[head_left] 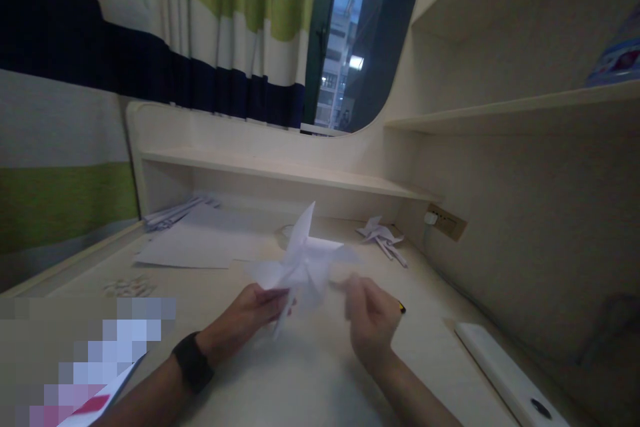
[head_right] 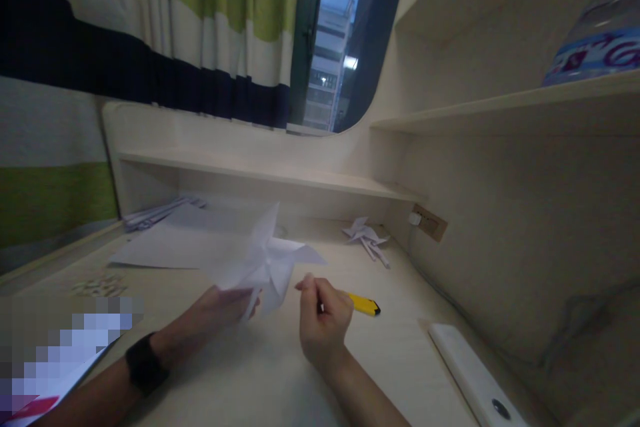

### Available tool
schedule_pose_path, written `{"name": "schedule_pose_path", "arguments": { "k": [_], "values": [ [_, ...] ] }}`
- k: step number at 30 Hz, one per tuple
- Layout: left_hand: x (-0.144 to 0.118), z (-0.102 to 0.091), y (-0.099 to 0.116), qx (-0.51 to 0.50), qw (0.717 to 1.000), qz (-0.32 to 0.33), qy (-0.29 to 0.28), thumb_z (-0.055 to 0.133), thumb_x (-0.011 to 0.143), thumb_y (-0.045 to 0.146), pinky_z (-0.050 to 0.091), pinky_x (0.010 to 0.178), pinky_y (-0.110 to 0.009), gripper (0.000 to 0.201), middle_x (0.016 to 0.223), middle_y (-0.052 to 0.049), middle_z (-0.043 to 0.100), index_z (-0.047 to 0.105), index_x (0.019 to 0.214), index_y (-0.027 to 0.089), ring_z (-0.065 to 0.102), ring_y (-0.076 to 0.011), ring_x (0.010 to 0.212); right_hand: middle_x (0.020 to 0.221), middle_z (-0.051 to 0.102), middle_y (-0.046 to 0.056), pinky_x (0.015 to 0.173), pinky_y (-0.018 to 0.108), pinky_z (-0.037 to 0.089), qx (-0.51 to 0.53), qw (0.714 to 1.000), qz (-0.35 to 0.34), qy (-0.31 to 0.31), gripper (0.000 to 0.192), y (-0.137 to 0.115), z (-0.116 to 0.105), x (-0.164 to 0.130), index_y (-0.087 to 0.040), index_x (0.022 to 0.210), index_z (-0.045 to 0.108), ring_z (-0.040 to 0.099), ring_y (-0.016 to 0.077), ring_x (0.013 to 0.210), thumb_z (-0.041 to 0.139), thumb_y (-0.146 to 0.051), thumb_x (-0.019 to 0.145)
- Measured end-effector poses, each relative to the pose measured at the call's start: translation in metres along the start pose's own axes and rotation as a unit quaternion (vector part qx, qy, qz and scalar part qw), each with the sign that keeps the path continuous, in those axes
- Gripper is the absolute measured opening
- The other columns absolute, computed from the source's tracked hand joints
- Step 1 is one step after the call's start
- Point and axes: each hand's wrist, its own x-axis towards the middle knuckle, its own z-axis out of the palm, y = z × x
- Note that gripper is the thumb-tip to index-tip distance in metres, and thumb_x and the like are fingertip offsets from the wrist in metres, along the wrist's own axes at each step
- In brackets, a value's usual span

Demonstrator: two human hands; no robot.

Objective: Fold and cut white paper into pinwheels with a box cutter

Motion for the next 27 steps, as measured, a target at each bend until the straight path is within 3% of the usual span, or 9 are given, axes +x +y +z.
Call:
{"name": "schedule_pose_path", "arguments": {
  "k": [4,8,10,13,15,17,20,23,27],
  "values": [
    [-0.001,0.000,0.002,-0.005,0.999,-0.022,-0.045,0.069,0.077,0.040,0.040,0.064,-0.026,0.027,0.078,-0.006,0.066,0.072,0.085,0.014,0.055,-0.0148,0.067,0.042,0.039,-0.006,0.039,0.020,0.028,0.033,0.991,0.069,0.108,0.034,0.010,-0.012,0.014,-0.016,0.062,0.057,0.037,0.0076,0.035,0.047,-0.032,0.089],
    [-0.002,0.001,0.003,-0.030,0.998,-0.033,-0.032,0.070,0.075,0.040,0.041,0.066,-0.027,0.028,0.081,-0.007,0.066,0.072,0.088,0.015,0.056,-0.0154,0.070,0.043,0.037,-0.006,0.037,0.021,0.025,0.056,0.970,0.103,0.212,0.034,0.012,-0.023,0.026,-0.018,0.062,0.054,0.034,0.0086,0.036,0.046,-0.037,0.089],
    [-0.002,0.002,0.005,-0.043,0.999,-0.031,-0.005,0.073,0.073,0.039,0.042,0.066,-0.026,0.028,0.083,-0.006,0.066,0.072,0.091,0.017,0.056,-0.0151,0.072,0.044,0.038,-0.005,0.039,0.022,0.026,0.020,0.982,0.095,0.164,0.036,0.012,-0.023,0.026,-0.019,0.059,0.051,0.035,0.0089,0.037,0.045,-0.038,0.089],
    [0.002,0.008,0.011,-0.073,0.997,-0.009,0.037,0.076,0.070,0.038,0.043,0.067,-0.026,0.031,0.084,-0.005,0.066,0.072,0.095,0.019,0.056,-0.0147,0.073,0.044,0.043,-0.003,0.044,0.023,0.028,-0.066,0.992,0.073,-0.075,0.039,0.011,-0.012,0.019,-0.019,0.052,0.049,0.040,0.0092,0.040,0.046,-0.034,0.087],
    [0.008,0.014,0.015,-0.086,0.996,0.019,0.034,0.072,0.074,0.038,0.044,0.070,-0.027,0.032,0.083,-0.005,0.066,0.071,0.100,0.019,0.057,-0.0147,0.073,0.046,0.052,-0.001,0.048,0.022,0.030,-0.107,0.961,0.089,-0.238,0.037,0.011,0.002,0.012,-0.018,0.050,0.054,0.047,0.0103,0.044,0.051,-0.032,0.084],
    [0.018,0.019,0.017,-0.096,0.993,0.058,0.027,0.071,0.076,0.037,0.044,0.075,-0.028,0.034,0.086,-0.006,0.067,0.069,0.105,0.019,0.058,-0.0159,0.077,0.051,0.060,0.001,0.050,0.021,0.034,-0.094,0.930,0.143,-0.324,0.037,0.012,0.016,0.006,-0.017,0.053,0.061,0.054,0.0119,0.049,0.051,-0.033,0.084],
    [0.035,0.026,0.015,-0.104,0.991,0.078,0.031,0.072,0.074,0.038,0.045,0.082,-0.032,0.038,0.097,-0.010,0.067,0.069,0.106,0.016,0.060,-0.0195,0.086,0.062,0.069,0.002,0.055,0.021,0.040,-0.053,0.915,0.203,-0.344,0.034,0.015,0.032,0.001,-0.017,0.071,0.070,0.060,0.0126,0.053,0.048,-0.036,0.088],
    [0.051,0.032,0.009,-0.112,0.988,0.092,0.051,0.073,0.074,0.037,0.044,0.087,-0.034,0.040,0.104,-0.013,0.067,0.069,0.105,0.013,0.060,-0.0223,0.094,0.079,0.073,0.003,0.069,0.023,0.043,-0.095,0.933,0.185,-0.294,0.022,0.024,0.038,0.004,-0.020,0.086,0.073,0.066,0.0156,0.071,0.056,-0.034,0.084],
    [0.067,0.042,0.004,-0.139,0.985,0.095,0.048,0.072,0.074,0.034,0.044,0.091,-0.035,0.040,0.111,-0.013,0.066,0.068,0.108,0.014,0.060,-0.0233,0.099,0.083,0.073,0.004,0.072,0.024,0.042,-0.165,0.932,0.170,-0.273,0.018,0.040,0.038,0.011,-0.021,0.085,0.072,0.066,0.0179,0.077,0.058,-0.031,0.083]
  ]
}}
